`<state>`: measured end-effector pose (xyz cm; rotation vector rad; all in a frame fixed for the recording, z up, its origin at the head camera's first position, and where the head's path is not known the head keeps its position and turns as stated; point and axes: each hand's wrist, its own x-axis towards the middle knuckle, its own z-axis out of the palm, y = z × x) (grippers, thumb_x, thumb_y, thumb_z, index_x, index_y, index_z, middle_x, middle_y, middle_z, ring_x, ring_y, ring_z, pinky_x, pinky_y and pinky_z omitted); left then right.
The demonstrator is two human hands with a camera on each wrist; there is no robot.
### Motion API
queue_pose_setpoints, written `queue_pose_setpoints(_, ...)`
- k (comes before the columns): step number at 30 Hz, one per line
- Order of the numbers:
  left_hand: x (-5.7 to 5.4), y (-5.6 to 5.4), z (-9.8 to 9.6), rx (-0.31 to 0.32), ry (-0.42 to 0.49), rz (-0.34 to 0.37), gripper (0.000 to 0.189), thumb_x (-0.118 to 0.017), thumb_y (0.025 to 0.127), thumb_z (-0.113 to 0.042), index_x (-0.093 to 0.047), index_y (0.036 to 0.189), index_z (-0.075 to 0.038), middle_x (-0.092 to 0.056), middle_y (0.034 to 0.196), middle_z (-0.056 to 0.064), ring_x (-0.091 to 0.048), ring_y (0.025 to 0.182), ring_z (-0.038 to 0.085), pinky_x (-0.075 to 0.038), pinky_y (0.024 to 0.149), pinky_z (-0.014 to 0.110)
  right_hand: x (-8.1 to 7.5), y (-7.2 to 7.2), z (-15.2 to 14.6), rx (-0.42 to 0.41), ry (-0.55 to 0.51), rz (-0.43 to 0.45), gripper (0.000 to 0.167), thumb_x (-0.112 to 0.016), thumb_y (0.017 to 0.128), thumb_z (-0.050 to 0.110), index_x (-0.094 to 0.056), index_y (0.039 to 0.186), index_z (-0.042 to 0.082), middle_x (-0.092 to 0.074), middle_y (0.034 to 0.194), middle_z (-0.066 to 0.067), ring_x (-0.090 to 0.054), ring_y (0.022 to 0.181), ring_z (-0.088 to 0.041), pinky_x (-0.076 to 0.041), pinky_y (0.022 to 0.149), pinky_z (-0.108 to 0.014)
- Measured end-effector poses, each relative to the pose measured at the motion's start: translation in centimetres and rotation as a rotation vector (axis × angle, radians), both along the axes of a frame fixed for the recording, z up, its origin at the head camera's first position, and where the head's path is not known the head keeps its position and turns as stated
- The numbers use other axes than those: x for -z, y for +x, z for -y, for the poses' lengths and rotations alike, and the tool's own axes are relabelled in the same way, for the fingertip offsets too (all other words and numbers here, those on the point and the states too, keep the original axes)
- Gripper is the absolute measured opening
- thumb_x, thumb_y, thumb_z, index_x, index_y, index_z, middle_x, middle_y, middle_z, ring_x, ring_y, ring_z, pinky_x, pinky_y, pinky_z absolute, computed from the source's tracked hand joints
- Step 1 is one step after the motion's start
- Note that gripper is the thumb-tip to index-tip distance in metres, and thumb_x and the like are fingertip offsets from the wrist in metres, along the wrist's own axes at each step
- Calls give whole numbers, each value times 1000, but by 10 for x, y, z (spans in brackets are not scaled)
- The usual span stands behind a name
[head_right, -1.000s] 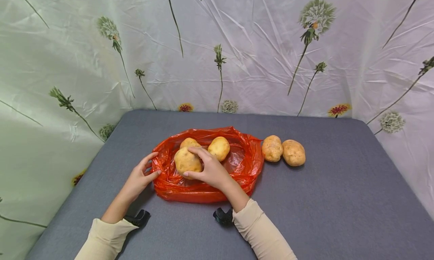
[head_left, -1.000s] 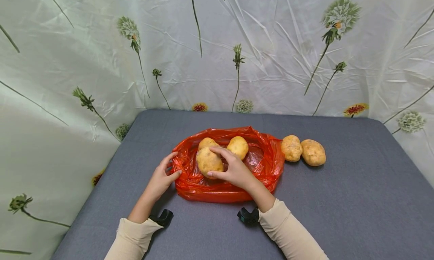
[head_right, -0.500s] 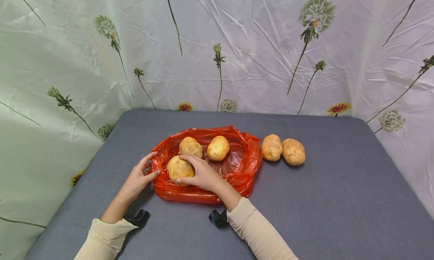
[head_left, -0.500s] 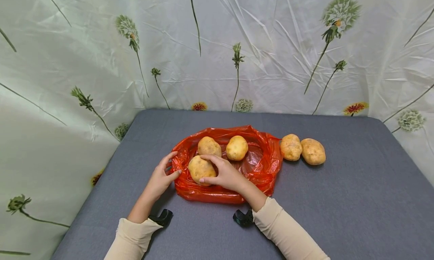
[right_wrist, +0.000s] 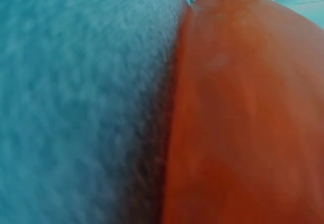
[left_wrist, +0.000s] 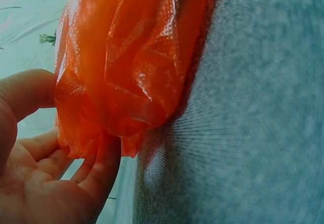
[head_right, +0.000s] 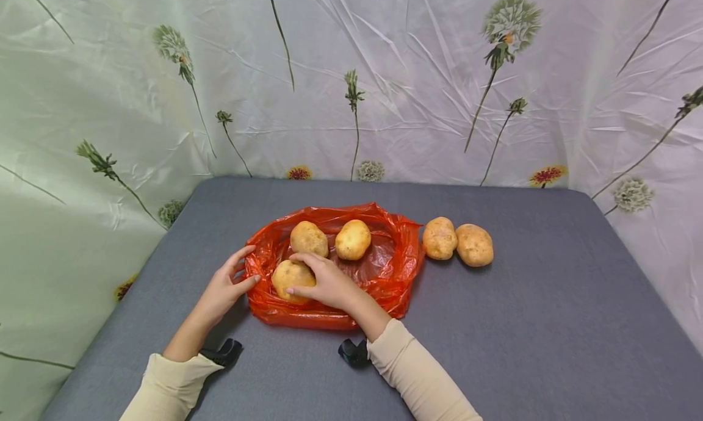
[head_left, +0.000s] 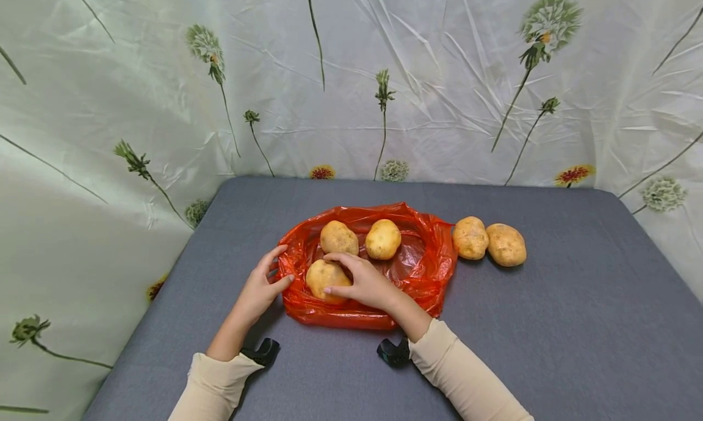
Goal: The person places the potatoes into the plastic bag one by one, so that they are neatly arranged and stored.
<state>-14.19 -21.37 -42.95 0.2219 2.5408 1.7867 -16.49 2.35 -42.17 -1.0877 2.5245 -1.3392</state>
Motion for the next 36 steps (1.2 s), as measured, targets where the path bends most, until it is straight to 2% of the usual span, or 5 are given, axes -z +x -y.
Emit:
queue_pose_setpoints(8, -2, 2, -1, -5, 6, 11, 60, -61, 82, 1, -34, 135, -5, -34, 134, 19, -43, 112, 37, -42, 83, 42, -13, 1, -7, -13, -120, 28, 52, -68, 80, 20, -48, 124, 1, -51, 124, -10, -48, 112, -21, -40, 89, -33)
queue_pose_setpoints(17, -18, 7, -7, 3, 40, 10, 60, -58, 80, 9, -31, 134, 5, -32, 133, 25, -40, 113, 41, -37, 86, 51, -35, 4, -29, 52, -172, -89, 55, -68, 80, 18, -45, 128, 4, -51, 122, -12, -54, 94, -25, -45, 77, -40)
queue_pose_setpoints(22, -8, 4, -3, 6, 31, -2, 60, -60, 81, 5, -32, 135, 1, -32, 134, 22, -40, 115, 38, -36, 88, 50, -42, 4, -46, 95, -192, -156, 57, -69, 79, 16, -43, 130, 6, -49, 126, -13, -45, 115, -22, -38, 91, -40)
queue_pose_setpoints(29, 1, 0, 1, 10, 8, -32, 60, -61, 82, 1, -33, 135, -3, -33, 134, 20, -41, 114, 36, -38, 87, 48, -47, 3, -73, 191, -191, -243, 58, -70, 78, 15, -44, 130, 8, -48, 127, -6, -45, 113, -21, -36, 92, -37)
queue_pose_setpoints(36, 1, 0, 0, 4, -15, -16, 60, -61, 82, 0, -34, 135, -4, -34, 133, 19, -41, 113, 36, -39, 86, 48, -48, -1, -107, 247, -187, -238, 60, -70, 78, 10, -42, 130, 5, -46, 129, -10, -44, 117, -23, -34, 94, -34)
